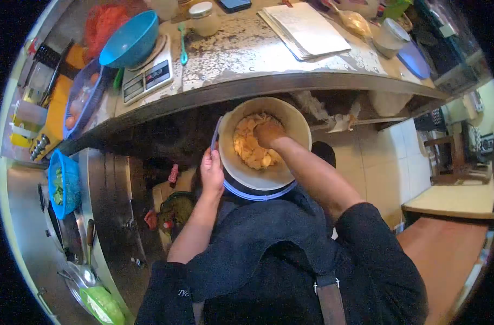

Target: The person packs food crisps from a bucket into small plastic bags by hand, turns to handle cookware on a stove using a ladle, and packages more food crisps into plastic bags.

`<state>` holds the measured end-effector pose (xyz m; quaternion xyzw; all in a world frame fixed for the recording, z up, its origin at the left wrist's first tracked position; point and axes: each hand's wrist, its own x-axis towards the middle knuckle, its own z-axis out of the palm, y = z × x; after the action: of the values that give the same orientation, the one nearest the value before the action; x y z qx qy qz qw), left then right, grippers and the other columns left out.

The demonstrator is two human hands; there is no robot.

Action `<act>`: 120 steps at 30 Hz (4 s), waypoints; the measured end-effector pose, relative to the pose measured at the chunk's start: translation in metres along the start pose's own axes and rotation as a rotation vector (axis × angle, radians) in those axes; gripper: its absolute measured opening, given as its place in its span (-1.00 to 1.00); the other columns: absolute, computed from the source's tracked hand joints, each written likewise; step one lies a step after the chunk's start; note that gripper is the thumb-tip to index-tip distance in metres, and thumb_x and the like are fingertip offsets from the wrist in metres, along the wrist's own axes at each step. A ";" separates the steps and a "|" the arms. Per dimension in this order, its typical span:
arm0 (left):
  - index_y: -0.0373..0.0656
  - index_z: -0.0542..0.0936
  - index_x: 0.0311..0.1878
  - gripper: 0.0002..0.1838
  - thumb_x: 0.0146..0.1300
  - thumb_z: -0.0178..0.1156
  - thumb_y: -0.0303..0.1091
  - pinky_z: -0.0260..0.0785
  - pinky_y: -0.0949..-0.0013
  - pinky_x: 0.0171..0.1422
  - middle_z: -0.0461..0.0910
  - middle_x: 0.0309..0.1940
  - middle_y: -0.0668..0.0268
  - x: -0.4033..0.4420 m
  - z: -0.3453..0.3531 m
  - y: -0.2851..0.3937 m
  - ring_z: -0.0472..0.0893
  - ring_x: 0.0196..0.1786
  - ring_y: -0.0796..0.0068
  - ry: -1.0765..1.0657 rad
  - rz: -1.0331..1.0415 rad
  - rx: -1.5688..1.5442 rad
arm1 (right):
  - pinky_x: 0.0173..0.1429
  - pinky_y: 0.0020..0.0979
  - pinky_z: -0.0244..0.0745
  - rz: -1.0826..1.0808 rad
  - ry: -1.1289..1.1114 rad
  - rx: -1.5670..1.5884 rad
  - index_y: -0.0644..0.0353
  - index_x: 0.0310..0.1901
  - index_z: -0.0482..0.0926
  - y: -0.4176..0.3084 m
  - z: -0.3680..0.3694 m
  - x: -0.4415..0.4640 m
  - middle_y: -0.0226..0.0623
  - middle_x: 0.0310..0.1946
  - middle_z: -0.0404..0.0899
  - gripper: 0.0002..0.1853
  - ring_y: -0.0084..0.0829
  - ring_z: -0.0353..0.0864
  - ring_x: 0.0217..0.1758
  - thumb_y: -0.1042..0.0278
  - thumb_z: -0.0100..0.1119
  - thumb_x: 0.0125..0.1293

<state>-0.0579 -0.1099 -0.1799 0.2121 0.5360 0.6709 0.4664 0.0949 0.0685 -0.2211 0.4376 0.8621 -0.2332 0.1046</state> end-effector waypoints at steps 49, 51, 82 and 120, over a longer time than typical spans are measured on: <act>-0.20 0.46 0.01 -0.72 0.52 -0.10 -0.20 0.44 0.39 0.05 0.58 -0.09 0.30 0.028 0.019 0.008 0.56 -0.05 0.47 0.049 -0.024 -0.212 | -0.16 -0.21 0.58 -0.383 0.199 0.198 0.36 -0.32 0.63 -0.053 -0.125 -0.072 -0.08 -0.35 0.68 -0.73 -0.18 0.70 -0.31 0.27 0.35 0.12; -0.20 0.44 0.04 -0.71 0.53 -0.10 -0.19 0.43 0.38 0.06 0.57 -0.06 0.29 0.034 0.030 0.021 0.56 -0.04 0.46 0.122 -0.025 -0.226 | -0.28 -0.34 0.57 -0.333 0.206 0.806 0.35 -0.31 0.60 -0.048 -0.162 -0.114 -0.12 -0.40 0.67 -0.76 -0.35 0.67 -0.40 0.32 0.36 0.16; -0.27 0.47 0.12 -0.52 0.25 0.22 -0.14 0.26 0.18 0.30 0.48 0.13 0.00 0.113 -0.046 -0.029 0.45 0.22 0.07 0.250 0.063 0.687 | -0.43 -0.31 0.54 -1.721 0.285 1.100 0.35 -0.17 0.61 -0.109 -0.291 -0.283 -0.01 -0.28 0.64 -0.85 -0.23 0.65 -0.42 0.53 0.25 0.23; -0.36 0.42 0.23 -0.28 0.25 0.15 0.11 0.19 -0.17 0.31 0.39 0.18 -0.15 -0.139 0.167 0.295 0.42 0.17 -0.11 -1.411 0.516 -0.580 | 0.10 -0.18 0.49 0.199 0.594 0.561 0.20 0.02 0.60 0.149 0.015 -0.200 0.01 -0.05 0.61 -0.62 -0.01 0.59 0.00 0.29 0.31 0.17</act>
<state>0.0219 -0.1383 0.1762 0.5736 -0.1465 0.5779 0.5618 0.3333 -0.0040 -0.2041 0.5786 0.7112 -0.3115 -0.2497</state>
